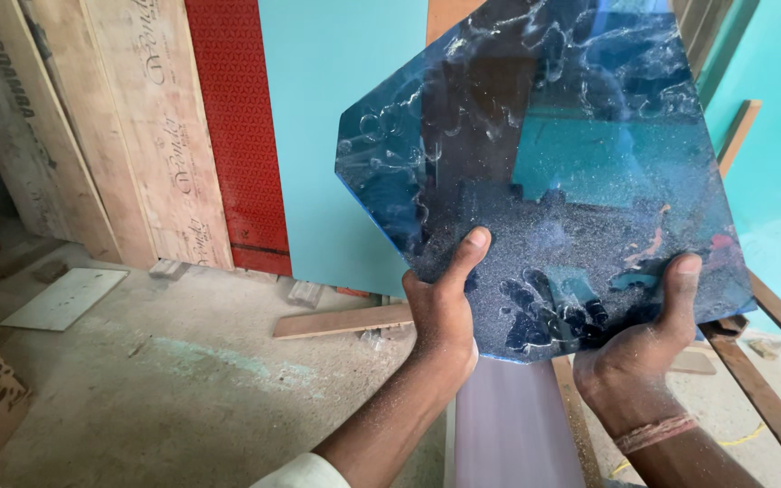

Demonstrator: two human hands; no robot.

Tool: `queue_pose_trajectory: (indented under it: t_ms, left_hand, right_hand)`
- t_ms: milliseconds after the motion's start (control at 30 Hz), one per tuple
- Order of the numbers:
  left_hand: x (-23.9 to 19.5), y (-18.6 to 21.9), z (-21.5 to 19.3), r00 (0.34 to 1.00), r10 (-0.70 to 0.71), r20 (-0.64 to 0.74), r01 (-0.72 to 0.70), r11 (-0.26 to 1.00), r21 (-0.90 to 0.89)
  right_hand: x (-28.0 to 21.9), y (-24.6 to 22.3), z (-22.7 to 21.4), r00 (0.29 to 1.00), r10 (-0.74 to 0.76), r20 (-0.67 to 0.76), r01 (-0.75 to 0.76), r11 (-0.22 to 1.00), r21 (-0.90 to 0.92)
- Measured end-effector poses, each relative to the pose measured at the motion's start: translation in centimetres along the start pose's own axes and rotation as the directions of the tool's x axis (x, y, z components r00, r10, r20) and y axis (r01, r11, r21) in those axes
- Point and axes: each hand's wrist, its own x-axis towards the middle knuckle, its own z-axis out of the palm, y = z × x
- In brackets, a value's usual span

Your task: The person holds a piece of blue patterned glass and presses its edges against a running belt sander to smooth them. They rotate the glass by hand to sand different sides and corners.

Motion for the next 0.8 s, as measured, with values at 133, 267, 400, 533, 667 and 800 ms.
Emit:
queue_pose_trajectory:
  t_ms: [133, 267, 400, 533, 667, 800]
  left_hand:
    - [-0.1, 0.3, -0.2, 0.999, -0.025, -0.024, 0.025, 0.999, 0.022]
    - [-0.1, 0.5, -0.1, 0.993, -0.076, -0.091, 0.073, 0.997, -0.040]
    - [0.1, -0.1, -0.3, 0.987, -0.076, -0.143, 0.070, 0.996, -0.048]
    - [0.9, -0.8, -0.6, 0.974, -0.150, -0.172, 0.157, 0.987, 0.028]
    - [1.1, -1.2, -0.3, 0.975, -0.155, -0.158, 0.160, 0.987, 0.021]
    - [0.9, -0.8, -0.1, 0.970, -0.159, -0.185, 0.166, 0.986, 0.027]
  right_hand:
    - [0.7, 0.9, -0.4, 0.998, 0.012, -0.056, -0.011, 1.000, 0.020]
    - [0.9, 1.4, 0.0, 0.980, -0.026, -0.195, 0.022, 1.000, -0.022]
    - [1.0, 1.5, 0.5, 0.959, -0.101, -0.265, 0.077, 0.992, -0.101]
    - [1.6, 2.0, 0.5, 0.942, -0.105, -0.318, 0.072, 0.991, -0.114]
    - [1.7, 2.2, -0.2, 0.940, -0.131, -0.315, 0.092, 0.987, -0.135]
    - [2.0, 2.3, -0.5, 0.932, -0.084, -0.352, 0.030, 0.987, -0.155]
